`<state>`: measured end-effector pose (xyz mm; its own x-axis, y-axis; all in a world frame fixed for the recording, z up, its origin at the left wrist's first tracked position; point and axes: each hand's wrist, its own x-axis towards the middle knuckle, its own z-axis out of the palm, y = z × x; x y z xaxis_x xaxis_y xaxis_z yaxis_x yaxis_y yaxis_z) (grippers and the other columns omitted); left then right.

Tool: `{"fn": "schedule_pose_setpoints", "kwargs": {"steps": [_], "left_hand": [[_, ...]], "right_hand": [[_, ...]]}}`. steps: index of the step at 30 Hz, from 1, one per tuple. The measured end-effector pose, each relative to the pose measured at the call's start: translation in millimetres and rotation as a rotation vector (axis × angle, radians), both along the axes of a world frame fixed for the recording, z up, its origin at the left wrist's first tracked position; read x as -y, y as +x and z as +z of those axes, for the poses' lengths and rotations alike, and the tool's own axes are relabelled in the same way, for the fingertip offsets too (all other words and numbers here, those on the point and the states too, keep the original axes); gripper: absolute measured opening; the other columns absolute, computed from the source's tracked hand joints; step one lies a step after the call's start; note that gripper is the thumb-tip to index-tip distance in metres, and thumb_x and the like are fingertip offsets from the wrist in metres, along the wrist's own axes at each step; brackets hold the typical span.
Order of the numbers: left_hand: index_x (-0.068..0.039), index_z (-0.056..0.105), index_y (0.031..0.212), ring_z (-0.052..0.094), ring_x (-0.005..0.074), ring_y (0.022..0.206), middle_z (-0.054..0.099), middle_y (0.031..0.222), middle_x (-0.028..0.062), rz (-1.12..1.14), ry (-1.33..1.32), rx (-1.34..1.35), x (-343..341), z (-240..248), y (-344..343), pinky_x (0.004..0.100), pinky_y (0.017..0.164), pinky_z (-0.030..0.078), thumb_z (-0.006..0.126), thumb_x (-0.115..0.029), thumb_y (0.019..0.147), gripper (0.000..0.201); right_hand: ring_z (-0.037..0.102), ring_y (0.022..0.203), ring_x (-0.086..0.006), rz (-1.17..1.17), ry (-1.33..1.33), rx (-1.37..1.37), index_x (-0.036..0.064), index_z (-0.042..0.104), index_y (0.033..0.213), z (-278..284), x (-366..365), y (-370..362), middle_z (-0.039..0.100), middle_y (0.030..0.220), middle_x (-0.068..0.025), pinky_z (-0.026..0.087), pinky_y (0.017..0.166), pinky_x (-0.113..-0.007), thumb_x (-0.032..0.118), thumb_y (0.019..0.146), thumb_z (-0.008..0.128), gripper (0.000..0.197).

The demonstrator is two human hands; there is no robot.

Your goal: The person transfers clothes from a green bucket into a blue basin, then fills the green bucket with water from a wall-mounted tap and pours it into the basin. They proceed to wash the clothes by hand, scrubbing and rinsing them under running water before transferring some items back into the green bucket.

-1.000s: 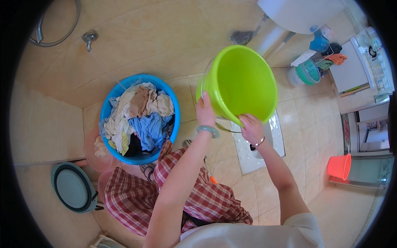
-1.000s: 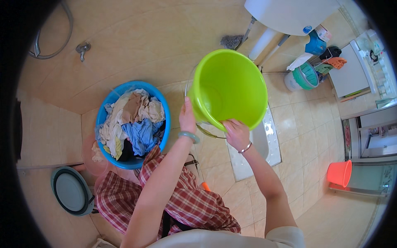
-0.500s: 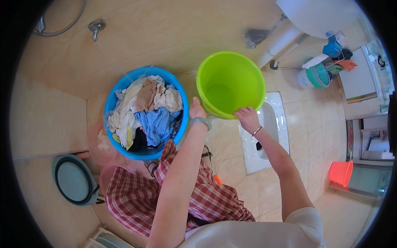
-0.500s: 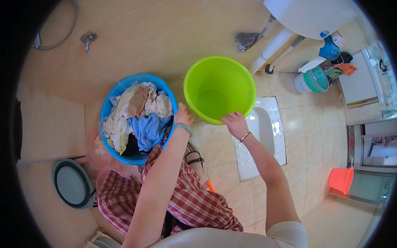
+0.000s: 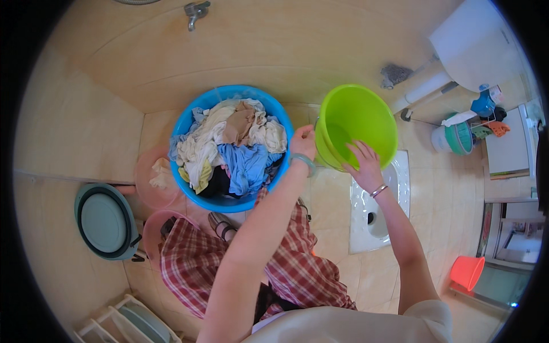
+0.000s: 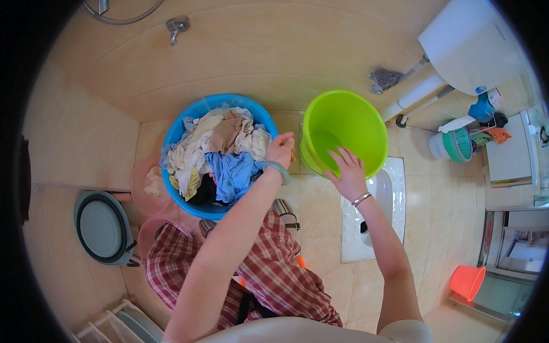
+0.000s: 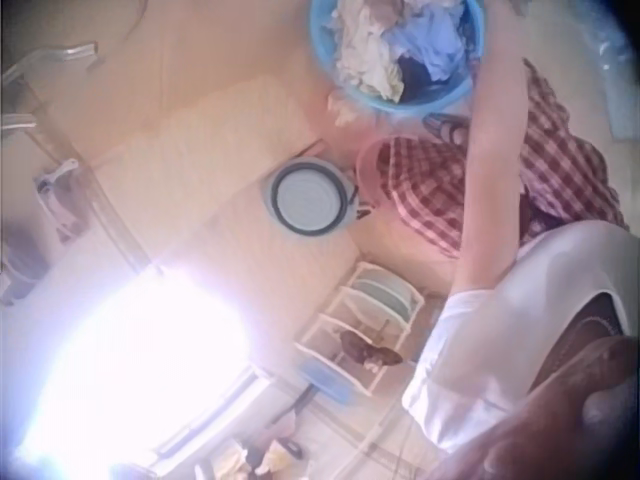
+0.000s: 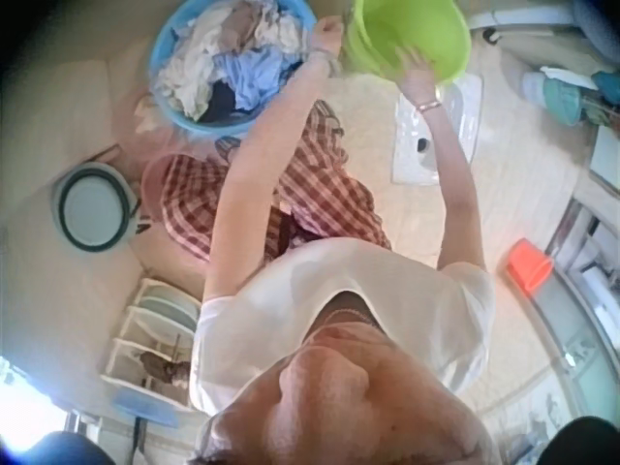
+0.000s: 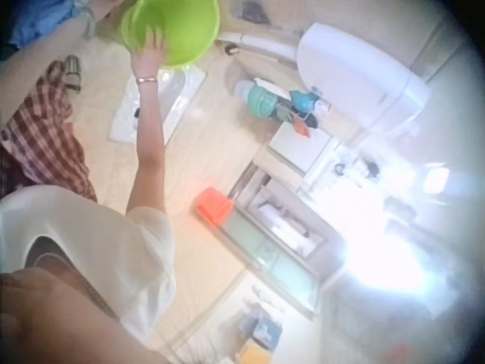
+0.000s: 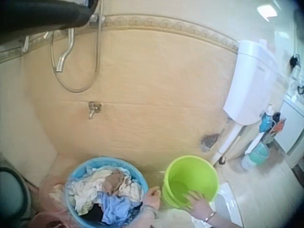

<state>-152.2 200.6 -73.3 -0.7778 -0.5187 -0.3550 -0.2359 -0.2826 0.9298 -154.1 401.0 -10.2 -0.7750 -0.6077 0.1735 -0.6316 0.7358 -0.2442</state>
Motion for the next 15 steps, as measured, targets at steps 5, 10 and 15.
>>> {"fn": "schedule_pose_setpoints", "kwargs": {"steps": [5,10,15], "left_hand": [[-0.008,0.065,0.109,0.06,0.0129,0.079,0.064,0.088,0.003,-0.415,-0.474,0.017,96,-15,30,0.0308,0.071,0.05,0.063,-0.024,0.087,0.028],[-0.003,0.054,0.123,0.061,0.021,0.098,0.062,0.113,0.0099,-0.319,0.245,0.214,185,4,57,0.0364,0.086,0.048,0.05,-0.044,0.094,0.051],[0.001,0.036,0.136,0.045,0.0291,0.126,0.045,0.137,0.0172,-0.176,0.814,-0.114,288,4,106,0.0424,0.105,0.037,0.031,-0.041,0.1,0.055]], "right_hand": [[0.05,0.117,-0.0308,0.089,-0.351,0.607,0.0111,0.054,0.124,-13,109,-8,0.056,0.124,-0.0132,0.041,0.096,-0.038,0.032,0.087,0.06,0.042],[0.05,0.117,-0.0316,0.295,-0.423,0.588,0.0081,0.053,0.125,-80,225,-39,0.055,0.126,-0.0155,0.038,0.1,-0.037,0.039,0.092,0.05,0.045],[0.046,0.122,-0.0306,0.369,-0.403,0.598,0.0083,0.053,0.127,-130,338,-74,0.052,0.131,-0.0155,0.036,0.103,-0.037,0.046,0.093,0.043,0.051]]}}
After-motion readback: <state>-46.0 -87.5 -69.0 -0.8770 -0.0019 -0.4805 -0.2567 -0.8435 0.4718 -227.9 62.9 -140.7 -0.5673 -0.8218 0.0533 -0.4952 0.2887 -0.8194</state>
